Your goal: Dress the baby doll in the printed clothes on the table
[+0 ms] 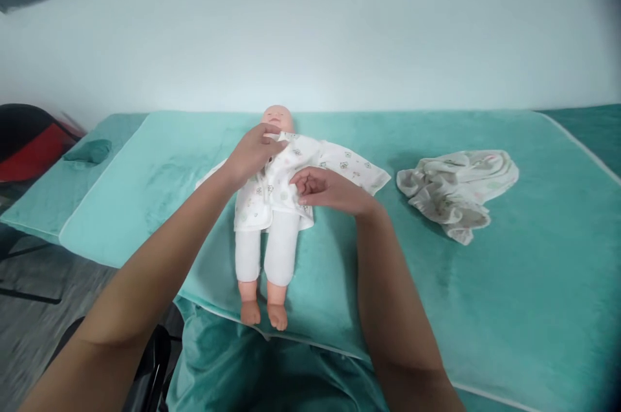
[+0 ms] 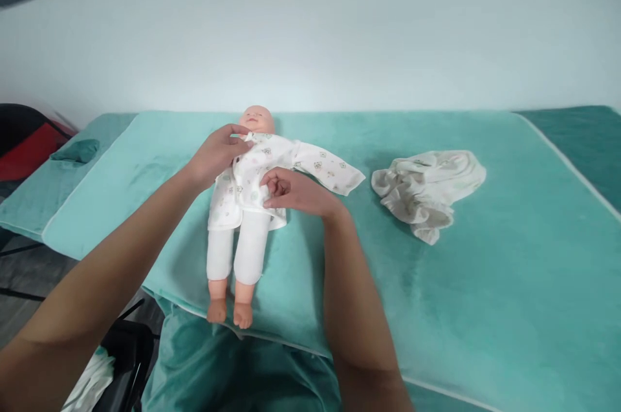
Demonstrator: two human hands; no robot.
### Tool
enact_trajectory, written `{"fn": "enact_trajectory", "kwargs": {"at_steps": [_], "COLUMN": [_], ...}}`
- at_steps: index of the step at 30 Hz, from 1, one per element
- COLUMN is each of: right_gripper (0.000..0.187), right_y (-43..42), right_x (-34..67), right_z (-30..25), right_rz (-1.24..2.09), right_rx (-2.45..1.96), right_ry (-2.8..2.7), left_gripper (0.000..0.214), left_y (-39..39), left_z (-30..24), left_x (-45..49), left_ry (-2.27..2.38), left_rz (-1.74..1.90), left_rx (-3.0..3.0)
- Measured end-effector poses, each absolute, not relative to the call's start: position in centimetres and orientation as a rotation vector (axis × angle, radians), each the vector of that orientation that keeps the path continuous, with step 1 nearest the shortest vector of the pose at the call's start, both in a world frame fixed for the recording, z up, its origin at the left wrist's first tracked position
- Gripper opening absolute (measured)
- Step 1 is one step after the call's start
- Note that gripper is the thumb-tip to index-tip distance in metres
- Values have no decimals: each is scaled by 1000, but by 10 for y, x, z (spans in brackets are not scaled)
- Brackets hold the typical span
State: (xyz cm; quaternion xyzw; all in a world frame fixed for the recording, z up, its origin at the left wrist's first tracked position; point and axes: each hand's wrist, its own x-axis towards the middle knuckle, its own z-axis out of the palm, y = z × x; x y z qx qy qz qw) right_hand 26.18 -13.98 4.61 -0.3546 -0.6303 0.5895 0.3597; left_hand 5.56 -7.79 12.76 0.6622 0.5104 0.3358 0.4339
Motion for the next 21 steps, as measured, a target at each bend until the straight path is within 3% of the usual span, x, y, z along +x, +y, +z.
{"fn": "enact_trajectory", "kwargs": {"at_steps": [4,8,10,21], "right_gripper": [47,18,16,23], "right_y": [-159,-175,-179,-183], "right_x": [247,234,233,252], "right_z": [47,48,49,59], "right_rz": [1185,921,883,1551], "right_rx": [-1086,-1099,-1063,-952], "right_ry": [-1899,-2039,-2039,-1955], "left_gripper": [29,27,26,33], "left_y": [-86,-92,-95,-118], "left_z": [125,110,104,102], "left_x": [47,40,38,30], "left_ry": [1281,1331,1359,1626], "left_rz": [793,844,852,664], "left_rx": [1593,1607,1619,1914]}}
